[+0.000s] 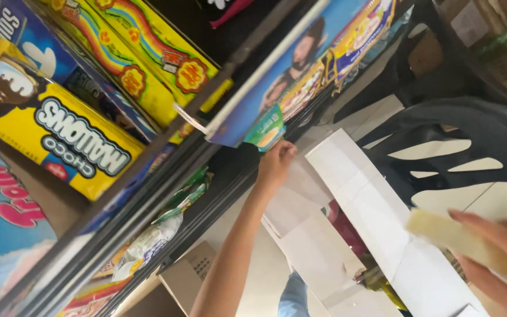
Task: Packing various snacks into a cardboard box and sealing it with tape.
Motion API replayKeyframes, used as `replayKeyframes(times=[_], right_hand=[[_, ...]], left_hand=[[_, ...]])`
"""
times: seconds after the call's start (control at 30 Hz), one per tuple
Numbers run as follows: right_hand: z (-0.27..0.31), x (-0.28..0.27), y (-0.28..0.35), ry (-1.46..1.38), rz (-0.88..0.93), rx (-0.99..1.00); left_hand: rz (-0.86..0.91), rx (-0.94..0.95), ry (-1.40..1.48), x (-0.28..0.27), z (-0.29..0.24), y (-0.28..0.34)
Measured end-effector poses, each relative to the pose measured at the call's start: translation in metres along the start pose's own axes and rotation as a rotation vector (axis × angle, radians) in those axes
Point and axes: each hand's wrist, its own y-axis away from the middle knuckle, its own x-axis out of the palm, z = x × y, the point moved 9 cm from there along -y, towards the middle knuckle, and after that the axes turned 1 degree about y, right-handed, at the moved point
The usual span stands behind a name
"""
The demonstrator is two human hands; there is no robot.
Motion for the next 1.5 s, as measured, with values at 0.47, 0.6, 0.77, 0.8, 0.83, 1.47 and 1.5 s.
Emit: replayKeyframes(times=[0.47, 0.6, 0.77, 0.8, 0.83, 1.47, 1.5], right_hand=[[0.202, -0.09, -0.126, 0.151, -0.021, 0.017], [0.217, -0.085, -0.148, 0.232, 0.078, 0.018], [0.231, -0.084, -0.161, 0.22, 0.055, -0.081], [0.235, -0.085, -0.163, 0.221, 0.059, -0.098], [0.239, -0.086, -0.165, 0.221, 0.062, -0.115], [0.233, -0.072, -0.172, 0.255, 0.24, -0.025], [0.234, -0.071, -0.171, 0.261, 0.258, -0.022]], left_hand=[[0.042, -0.007, -0.313, 0.018, 0.032, -0.024], [0.087, 0.041, -0.554, 0.027, 0.045, -0.028], [0.092, 0.141, -0.602, 0.033, 0.055, -0.029], [0.054, 0.208, -0.578, 0.035, 0.057, -0.029], [0.015, 0.275, -0.554, 0.037, 0.059, -0.028], [0.176, 0.213, -0.839, 0.052, 0.057, -0.048], [0.188, 0.23, -0.878, 0.053, 0.052, -0.047]])
